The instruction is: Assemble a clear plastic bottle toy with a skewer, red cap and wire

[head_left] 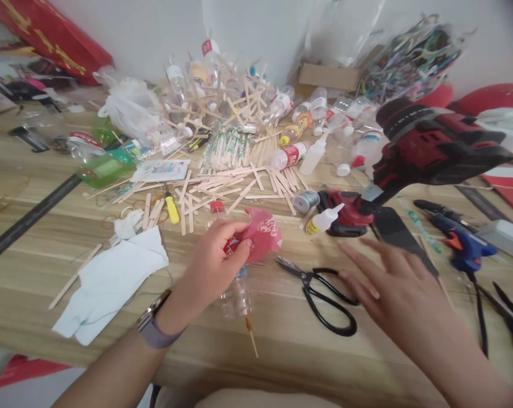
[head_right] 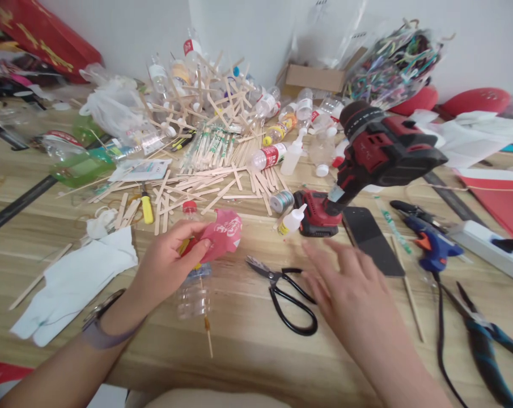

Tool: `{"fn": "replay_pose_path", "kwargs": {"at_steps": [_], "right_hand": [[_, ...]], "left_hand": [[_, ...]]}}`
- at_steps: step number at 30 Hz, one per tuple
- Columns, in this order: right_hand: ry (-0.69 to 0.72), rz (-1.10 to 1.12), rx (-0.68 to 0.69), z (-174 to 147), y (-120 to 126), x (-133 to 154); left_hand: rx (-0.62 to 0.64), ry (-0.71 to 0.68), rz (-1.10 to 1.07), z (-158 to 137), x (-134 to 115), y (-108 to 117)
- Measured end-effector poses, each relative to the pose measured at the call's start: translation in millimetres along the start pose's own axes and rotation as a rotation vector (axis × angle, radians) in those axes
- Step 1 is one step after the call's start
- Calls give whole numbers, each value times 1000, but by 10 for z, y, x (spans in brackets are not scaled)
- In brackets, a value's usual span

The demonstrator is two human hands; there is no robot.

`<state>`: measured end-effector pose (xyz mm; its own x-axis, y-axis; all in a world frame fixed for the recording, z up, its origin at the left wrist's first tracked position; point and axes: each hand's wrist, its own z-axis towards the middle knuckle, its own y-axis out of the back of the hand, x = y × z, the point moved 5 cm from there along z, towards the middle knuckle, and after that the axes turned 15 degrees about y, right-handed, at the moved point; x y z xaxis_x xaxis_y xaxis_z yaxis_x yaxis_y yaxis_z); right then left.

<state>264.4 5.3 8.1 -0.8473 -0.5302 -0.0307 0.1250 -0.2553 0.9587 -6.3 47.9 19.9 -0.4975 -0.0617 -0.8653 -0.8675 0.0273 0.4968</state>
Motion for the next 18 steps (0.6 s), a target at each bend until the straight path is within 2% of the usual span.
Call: {"fn": "replay_pose_path", "kwargs": {"at_steps": [3, 6, 9, 14, 16, 18], "right_hand": [[88, 277, 211, -97, -202, 143], [57, 399, 324, -149, -338, 172], [1, 518, 310, -103, -330, 179], [-105, 867, 164, 36, -143, 303], [-174, 1044, 172, 57, -106, 376], [-186, 1165, 206, 72, -91, 452]], "left_hand": [[-35, -2, 22, -6, 7, 7], [-82, 5, 31, 0, 35, 14], [-106, -2, 33, 5, 50, 7], [-116, -6, 21, -4, 38, -10], [-114, -1, 17, -9, 29, -18], [-111, 8, 13, -12, 23, -27]]}}
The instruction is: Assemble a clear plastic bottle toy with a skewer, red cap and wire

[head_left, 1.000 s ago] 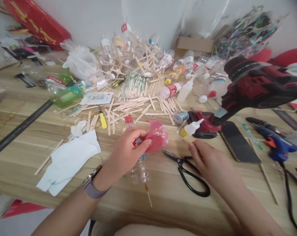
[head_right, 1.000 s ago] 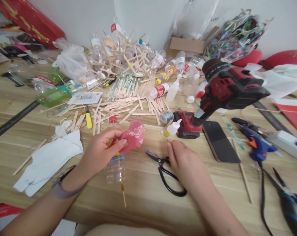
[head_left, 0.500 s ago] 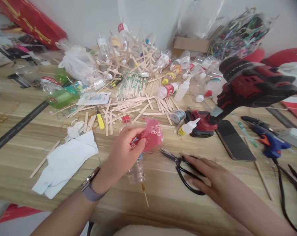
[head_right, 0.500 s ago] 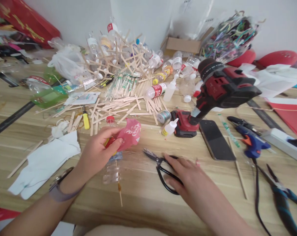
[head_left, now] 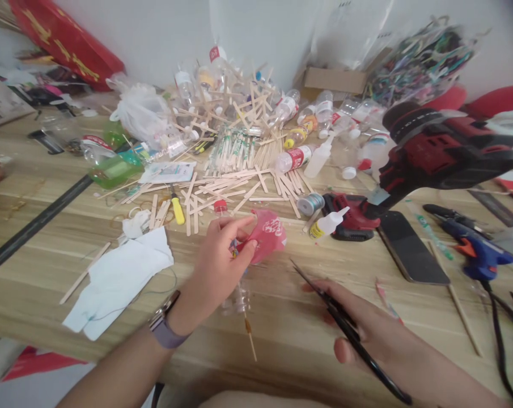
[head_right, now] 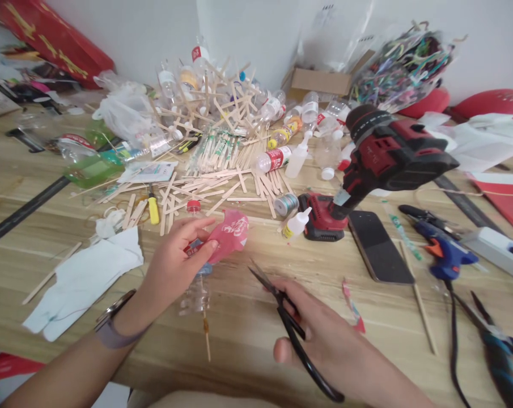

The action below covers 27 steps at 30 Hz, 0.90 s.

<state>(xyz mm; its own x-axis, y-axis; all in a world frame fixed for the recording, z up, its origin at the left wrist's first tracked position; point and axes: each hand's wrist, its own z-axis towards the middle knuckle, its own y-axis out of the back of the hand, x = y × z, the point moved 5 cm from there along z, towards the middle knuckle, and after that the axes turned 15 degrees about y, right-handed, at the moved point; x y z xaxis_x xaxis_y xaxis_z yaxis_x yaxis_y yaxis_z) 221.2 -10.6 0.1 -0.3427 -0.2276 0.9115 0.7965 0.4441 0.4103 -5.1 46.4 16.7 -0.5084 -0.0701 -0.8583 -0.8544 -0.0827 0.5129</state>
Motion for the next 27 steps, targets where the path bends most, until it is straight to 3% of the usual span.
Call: {"fn": "replay_pose_path", "kwargs": {"at_steps": [5, 9, 19, 27], "right_hand": [[56, 72, 112, 80, -153, -3], [73, 125, 74, 220, -233, -12], [-123, 89, 145, 369, -286, 98], [-63, 3, 110, 390, -302, 102]], "left_hand": [[8, 13, 8, -14, -15, -15], [16, -5, 29, -26, -36, -23], [38, -13, 15, -27, -20, -53], [59, -15, -37, -41, 4, -64]]}}
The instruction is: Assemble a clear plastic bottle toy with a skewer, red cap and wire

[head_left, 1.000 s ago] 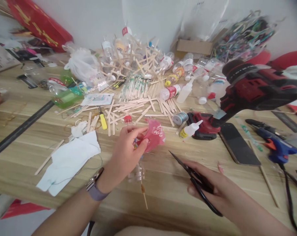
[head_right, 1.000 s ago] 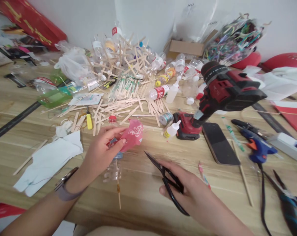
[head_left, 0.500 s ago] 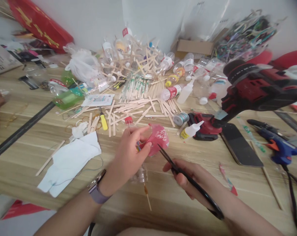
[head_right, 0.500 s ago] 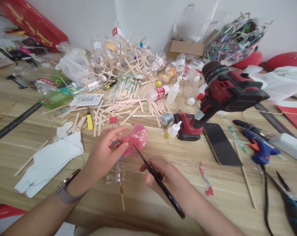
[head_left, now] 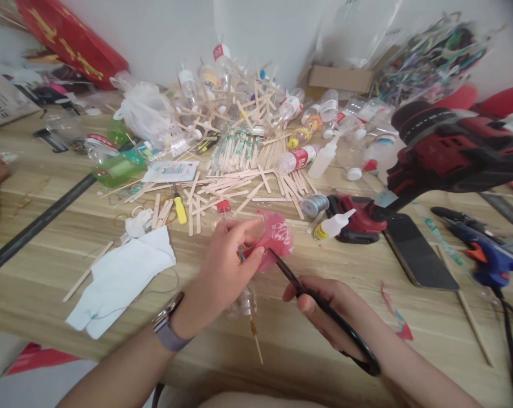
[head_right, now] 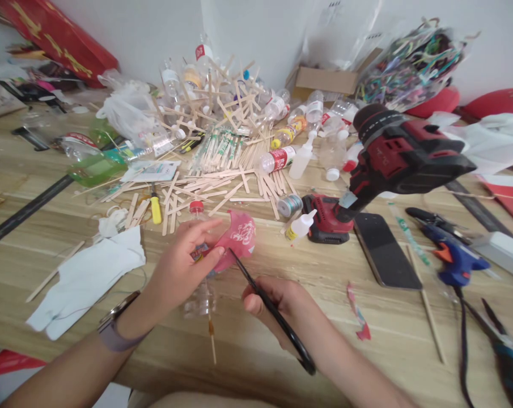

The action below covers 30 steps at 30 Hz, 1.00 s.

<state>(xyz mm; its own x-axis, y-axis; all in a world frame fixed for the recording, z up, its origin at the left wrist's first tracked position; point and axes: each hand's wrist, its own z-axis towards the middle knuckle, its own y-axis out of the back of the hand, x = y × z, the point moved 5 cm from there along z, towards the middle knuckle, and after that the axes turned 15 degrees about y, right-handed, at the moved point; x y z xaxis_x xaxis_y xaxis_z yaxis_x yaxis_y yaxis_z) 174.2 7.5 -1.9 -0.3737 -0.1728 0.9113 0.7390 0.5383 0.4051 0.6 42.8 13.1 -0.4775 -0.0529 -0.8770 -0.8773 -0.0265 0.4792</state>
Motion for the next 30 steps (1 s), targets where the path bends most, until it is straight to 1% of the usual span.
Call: {"fn": "replay_pose_path", "kwargs": {"at_steps": [3, 5, 7, 10, 12, 14, 16, 18, 20, 21, 22, 23, 25, 27, 28, 30], "right_hand": [[14, -54, 9, 14, -2, -4], [47, -140, 10, 17, 41, -14], [56, -283, -1, -3, 124, -57], [24, -557, -12, -95, 270, -174], [44, -699, 23, -172, 323, -225], [90, -806, 61, -233, 351, -211], [152, -889, 35, -248, 382, -98], [262, -927, -86, -202, 415, 117], [413, -912, -240, -106, 417, 361], [467, -902, -272, -36, 391, 448], [519, -885, -264, 47, 341, 508], [552, -870, -207, 139, 271, 533], [490, -878, -109, 308, 163, 480], [389, -896, -65, 408, 117, 373], [366, -909, -66, 424, 116, 331], [371, -948, -130, 395, 168, 293]], "left_hand": [[14, -1, -6, 2, 6, -12], [7, 3, 10, 8, 16, -11], [-10, -4, 30, 16, 22, 0], [-12, -49, 73, 20, 6, 8], [5, -83, 131, 17, -22, 1], [24, -116, 200, 9, -57, -11], [43, -148, 258, 1, -90, -27], [68, -179, 299, -2, -111, -49], [96, -213, 332, -1, -125, -75], [110, -226, 344, 1, -128, -88], [127, -234, 356, 2, -127, -101], [144, -237, 367, 4, -123, -113], [168, -246, 379, 2, -112, -126], [166, -269, 377, -4, -103, -119], [156, -278, 371, -7, -97, -110], [135, -281, 365, -5, -83, -88]]}}
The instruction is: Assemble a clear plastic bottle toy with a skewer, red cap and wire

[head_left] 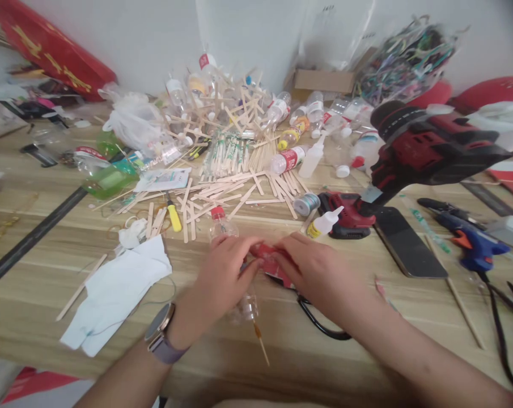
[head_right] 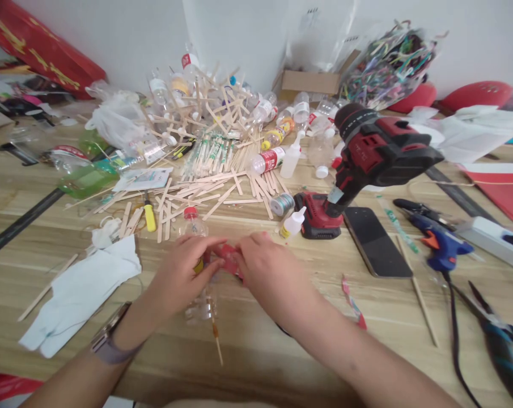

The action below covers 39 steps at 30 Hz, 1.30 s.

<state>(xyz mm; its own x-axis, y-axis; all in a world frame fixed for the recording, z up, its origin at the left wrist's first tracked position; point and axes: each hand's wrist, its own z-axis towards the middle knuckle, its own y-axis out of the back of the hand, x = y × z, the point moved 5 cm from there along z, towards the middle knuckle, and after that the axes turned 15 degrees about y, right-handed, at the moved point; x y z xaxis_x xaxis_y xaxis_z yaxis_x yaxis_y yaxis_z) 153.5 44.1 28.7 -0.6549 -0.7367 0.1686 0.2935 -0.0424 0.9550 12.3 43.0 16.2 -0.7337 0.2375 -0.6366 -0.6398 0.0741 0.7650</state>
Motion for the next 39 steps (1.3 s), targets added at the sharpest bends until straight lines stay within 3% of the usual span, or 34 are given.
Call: {"fn": "replay_pose_path", "kwargs": {"at_steps": [3, 8, 13, 15, 17, 20, 23, 26, 29, 31, 33, 35, 39], "right_hand": [[-63, -49, -147, -125, 136, -81], [-218, 75, -292, -266, 311, -138], [-427, -42, -445, -426, 553, -238], [-375, -117, -386, -520, 662, -295], [-266, -209, -222, -646, 720, -369], [-226, -369, -108, -899, 773, -501], [-258, -403, -81, -986, 718, -495], [-171, -176, -67, -782, 527, -279], [-98, 163, -2, -436, 233, -42], [-145, 297, 14, -234, 36, 38], [-98, 396, 10, -69, -137, 139], [-16, 505, 15, 27, -273, 255], [163, 576, -163, 61, -237, 415]], "left_hand": [[-4, -26, 27, -1, 0, 7], [6, -95, 55, -5, -47, 2], [17, -71, 58, 6, -7, -1], [48, -80, 52, 5, -1, -13], [63, -110, 33, -8, -23, -13], [-19, -122, -20, -31, -58, 66], [-237, 69, -100, -10, 67, 256], [-369, 392, -133, 21, 350, 407], [-186, 608, -72, 52, 572, 362], [-6, 672, -99, 42, 633, 263], [110, 683, -186, 21, 617, 178], [128, 686, -263, 8, 573, 146], [95, 734, -558, 4, 519, 163]]}}
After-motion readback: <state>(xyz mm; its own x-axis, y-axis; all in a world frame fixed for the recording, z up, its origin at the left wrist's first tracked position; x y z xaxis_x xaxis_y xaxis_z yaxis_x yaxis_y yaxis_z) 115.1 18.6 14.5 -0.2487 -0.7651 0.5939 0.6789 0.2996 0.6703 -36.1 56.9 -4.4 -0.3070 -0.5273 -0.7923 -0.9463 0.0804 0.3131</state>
